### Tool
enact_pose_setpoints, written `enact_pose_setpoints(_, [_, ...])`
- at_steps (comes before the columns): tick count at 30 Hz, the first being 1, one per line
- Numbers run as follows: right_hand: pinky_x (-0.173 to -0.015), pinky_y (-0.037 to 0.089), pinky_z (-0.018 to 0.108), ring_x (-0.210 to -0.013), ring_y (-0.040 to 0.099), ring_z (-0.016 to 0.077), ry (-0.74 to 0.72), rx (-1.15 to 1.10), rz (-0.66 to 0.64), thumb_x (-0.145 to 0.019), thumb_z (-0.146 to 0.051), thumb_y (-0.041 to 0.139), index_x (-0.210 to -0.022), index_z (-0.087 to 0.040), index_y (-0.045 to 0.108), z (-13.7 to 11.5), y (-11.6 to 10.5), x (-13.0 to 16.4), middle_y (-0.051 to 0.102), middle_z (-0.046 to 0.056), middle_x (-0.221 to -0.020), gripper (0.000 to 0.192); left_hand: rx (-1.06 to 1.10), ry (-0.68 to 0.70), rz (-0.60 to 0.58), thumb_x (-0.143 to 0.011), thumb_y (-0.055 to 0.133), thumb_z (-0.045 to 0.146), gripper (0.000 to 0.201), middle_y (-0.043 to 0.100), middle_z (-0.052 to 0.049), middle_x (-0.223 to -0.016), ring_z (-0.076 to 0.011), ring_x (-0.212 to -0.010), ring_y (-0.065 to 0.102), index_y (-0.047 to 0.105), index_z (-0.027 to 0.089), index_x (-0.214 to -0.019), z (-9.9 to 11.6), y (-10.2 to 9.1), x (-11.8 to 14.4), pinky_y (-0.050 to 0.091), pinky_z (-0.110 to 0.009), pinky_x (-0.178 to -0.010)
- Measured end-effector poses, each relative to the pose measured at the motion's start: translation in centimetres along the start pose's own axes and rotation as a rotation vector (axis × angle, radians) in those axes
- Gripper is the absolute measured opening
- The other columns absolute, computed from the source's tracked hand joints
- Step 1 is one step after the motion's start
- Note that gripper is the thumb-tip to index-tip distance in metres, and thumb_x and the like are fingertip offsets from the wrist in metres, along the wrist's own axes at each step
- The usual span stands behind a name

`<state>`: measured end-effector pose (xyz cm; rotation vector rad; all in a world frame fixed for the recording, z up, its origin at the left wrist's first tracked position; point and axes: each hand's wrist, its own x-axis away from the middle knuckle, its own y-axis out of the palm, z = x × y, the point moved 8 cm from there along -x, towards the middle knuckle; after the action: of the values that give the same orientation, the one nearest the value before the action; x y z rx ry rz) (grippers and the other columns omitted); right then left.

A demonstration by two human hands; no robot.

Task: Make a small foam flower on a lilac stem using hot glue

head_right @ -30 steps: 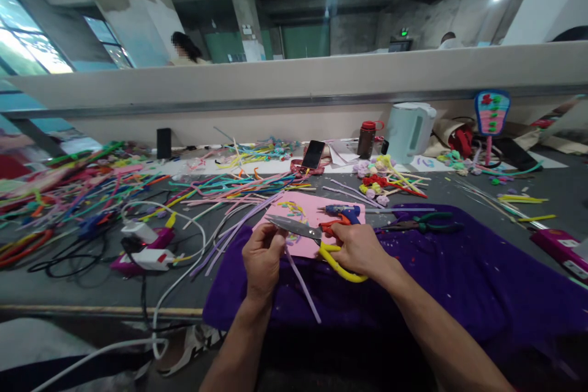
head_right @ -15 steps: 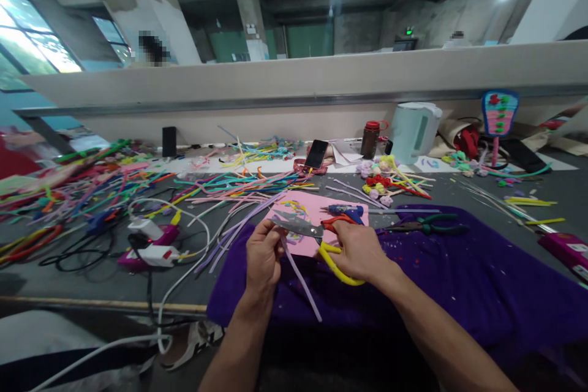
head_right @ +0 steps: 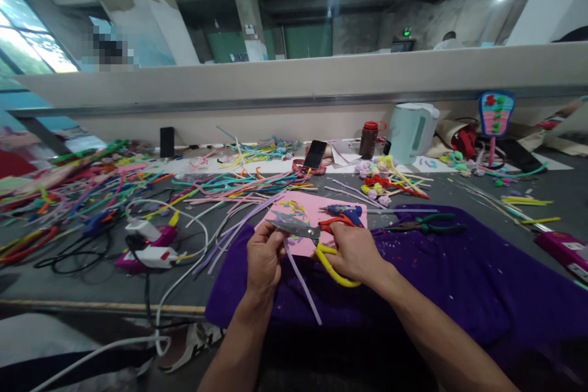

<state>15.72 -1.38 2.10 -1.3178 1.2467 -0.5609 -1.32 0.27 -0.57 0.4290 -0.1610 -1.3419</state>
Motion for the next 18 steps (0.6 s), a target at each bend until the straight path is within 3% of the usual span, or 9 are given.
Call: enact_pose_setpoints(18, [-0.050,0.029,0.024,-0.054,0.053,0.0148,0.013,-0.009,-0.015,-0.075,-0.055,0.047,-0.077,-0.018,0.052,0.13,0.36,0.11,0.061,0.003,-0.064,0.038,-0.030,-0.008,-0.009,-0.062,0.060,0.019,0.010,0.051,0.006,-0.054,-0.0010,-0.035,0.033,0.054,0.014,-0.069,0.02,0.11,0.02,0.023,-0.013,-0.033])
